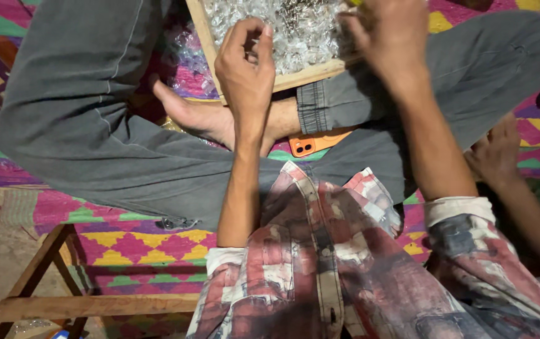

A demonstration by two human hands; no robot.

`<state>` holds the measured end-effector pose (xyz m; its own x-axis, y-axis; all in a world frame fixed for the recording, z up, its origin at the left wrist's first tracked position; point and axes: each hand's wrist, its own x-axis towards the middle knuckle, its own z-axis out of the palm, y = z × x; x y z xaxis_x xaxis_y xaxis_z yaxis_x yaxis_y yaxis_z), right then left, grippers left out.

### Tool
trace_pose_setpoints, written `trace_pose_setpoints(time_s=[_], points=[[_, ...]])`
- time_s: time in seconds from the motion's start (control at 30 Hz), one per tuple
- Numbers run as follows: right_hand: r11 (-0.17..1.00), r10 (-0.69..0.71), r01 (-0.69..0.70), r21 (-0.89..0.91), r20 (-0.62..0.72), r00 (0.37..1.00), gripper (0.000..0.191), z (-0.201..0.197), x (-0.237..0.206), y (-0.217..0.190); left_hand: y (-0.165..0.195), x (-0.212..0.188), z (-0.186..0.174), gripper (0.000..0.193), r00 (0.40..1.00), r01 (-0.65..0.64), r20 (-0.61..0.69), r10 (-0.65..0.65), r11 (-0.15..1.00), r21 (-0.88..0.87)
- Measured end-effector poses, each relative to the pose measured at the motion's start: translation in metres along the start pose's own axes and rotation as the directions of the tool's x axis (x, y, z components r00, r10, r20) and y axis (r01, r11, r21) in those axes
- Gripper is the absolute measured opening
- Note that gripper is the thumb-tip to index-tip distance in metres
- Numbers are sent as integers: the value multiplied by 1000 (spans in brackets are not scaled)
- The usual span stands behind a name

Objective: The person sits cross-legged on a floor mat with a wooden tray of small metal fasteners on their lap. They pick up the small parts one at a time and work on each with a small yellow handheld tool, placing the handled parts back into the tray.

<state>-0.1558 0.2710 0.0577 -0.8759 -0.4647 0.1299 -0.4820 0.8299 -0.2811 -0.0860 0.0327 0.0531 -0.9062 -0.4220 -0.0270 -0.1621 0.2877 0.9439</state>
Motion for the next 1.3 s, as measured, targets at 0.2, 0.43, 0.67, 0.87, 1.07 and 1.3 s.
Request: trace_pose_setpoints(time_s=[0.2, 0.43, 0.67, 0.87, 1.07, 1.3], points=[[999, -22, 23, -37, 34, 999, 24, 21, 6, -21, 3, -2, 2, 8, 995, 86, 64, -79, 989, -118], [955, 180, -161, 249, -56, 982, 26, 24, 3, 13, 0, -1, 0, 14, 990, -144, 24, 142, 965, 221], [390, 306, -291, 874, 175, 936, 12, 3, 8, -4, 4, -2, 9, 27, 990, -20, 137, 31, 996, -82], [90, 389, -519, 850, 449, 804, 16, -16, 13, -17, 3, -9, 16, 34, 963, -49, 253, 90, 985, -163], [-51, 241, -491, 869, 488, 839, 17, -11, 13, -34, -2, -16, 28, 30, 958, 29, 281, 63, 949, -313], [-135, 271, -441, 887, 461, 845, 14, 9, 2, -30, -6, -14, 23, 9, 941, 185, 327, -87, 941, -285]])
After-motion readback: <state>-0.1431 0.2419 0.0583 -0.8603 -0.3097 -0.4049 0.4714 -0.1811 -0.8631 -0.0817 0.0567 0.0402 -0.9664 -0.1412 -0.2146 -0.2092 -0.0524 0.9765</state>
